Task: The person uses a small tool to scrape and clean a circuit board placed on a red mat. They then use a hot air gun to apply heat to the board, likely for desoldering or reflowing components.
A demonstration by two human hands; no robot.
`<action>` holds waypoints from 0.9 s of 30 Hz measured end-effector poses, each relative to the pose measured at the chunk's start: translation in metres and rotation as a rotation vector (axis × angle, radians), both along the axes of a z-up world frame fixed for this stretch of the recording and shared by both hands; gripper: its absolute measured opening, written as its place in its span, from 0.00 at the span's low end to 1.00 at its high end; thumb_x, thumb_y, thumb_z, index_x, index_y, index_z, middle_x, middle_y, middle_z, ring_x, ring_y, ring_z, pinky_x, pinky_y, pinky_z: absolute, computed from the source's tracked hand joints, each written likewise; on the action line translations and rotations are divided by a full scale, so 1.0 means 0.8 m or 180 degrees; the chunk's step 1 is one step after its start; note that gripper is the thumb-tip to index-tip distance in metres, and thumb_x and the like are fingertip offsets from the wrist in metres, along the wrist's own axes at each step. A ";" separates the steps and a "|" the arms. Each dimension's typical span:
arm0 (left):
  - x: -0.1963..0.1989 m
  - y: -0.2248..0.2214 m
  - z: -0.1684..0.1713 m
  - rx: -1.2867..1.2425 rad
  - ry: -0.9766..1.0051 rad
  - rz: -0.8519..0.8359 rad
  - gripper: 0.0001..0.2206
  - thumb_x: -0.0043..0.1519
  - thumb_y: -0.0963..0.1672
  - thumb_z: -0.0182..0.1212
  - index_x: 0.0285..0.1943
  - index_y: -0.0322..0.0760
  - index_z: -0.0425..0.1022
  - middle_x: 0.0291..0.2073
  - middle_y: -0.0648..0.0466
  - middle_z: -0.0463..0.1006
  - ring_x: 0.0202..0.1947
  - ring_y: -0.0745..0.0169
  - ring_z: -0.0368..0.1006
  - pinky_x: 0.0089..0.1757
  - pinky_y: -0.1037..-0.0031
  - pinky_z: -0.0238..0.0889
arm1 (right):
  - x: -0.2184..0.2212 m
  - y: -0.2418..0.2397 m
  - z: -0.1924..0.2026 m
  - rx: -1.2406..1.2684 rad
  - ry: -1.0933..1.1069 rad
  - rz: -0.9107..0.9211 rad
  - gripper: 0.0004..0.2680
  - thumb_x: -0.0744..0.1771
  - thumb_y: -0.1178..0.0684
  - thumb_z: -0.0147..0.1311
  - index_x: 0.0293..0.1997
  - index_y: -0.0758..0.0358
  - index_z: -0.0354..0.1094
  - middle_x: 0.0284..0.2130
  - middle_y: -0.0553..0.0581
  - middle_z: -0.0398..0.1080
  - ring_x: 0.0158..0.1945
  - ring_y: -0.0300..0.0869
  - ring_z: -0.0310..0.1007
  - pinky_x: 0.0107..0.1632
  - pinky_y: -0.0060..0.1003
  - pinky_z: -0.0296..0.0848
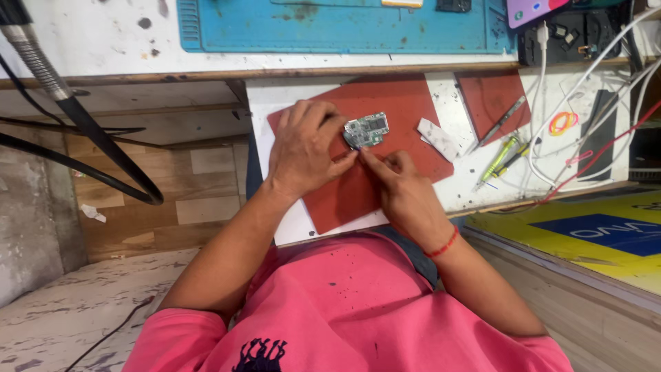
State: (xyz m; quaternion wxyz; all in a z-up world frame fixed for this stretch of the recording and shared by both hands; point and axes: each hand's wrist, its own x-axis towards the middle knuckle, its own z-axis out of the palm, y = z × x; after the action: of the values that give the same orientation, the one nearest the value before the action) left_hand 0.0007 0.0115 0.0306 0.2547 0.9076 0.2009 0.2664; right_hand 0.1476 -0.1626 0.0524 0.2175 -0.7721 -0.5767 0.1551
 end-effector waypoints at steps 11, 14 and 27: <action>0.002 -0.001 -0.005 -0.0021 -0.0068 -0.0069 0.21 0.47 0.49 0.79 0.45 0.37 0.81 0.45 0.55 0.74 0.50 0.53 0.67 0.49 0.59 0.62 | 0.004 0.009 0.018 0.0102 -0.0059 -0.0588 0.20 0.67 0.65 0.47 0.67 0.53 0.66 0.42 0.63 0.70 0.40 0.57 0.75 0.42 0.48 0.75; 0.000 0.005 -0.001 -0.0010 -0.0080 -0.0045 0.21 0.47 0.49 0.79 0.45 0.37 0.81 0.45 0.55 0.74 0.50 0.53 0.67 0.50 0.59 0.62 | -0.001 0.016 0.023 -0.0283 0.0212 -0.0054 0.20 0.65 0.63 0.49 0.65 0.51 0.68 0.40 0.63 0.70 0.38 0.58 0.75 0.40 0.50 0.74; 0.005 -0.001 0.009 -0.0106 0.0000 -0.0001 0.21 0.46 0.48 0.76 0.46 0.36 0.80 0.48 0.53 0.74 0.52 0.51 0.66 0.51 0.58 0.62 | 0.010 0.003 0.011 -0.0031 -0.0050 -0.0197 0.21 0.65 0.65 0.48 0.66 0.53 0.67 0.40 0.63 0.69 0.37 0.57 0.74 0.40 0.50 0.73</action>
State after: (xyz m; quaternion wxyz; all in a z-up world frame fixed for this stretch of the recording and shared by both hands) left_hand 0.0049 0.0110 0.0381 0.2698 0.9033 0.2051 0.2629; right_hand 0.1555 -0.1603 0.0611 0.2138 -0.7918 -0.5534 0.1450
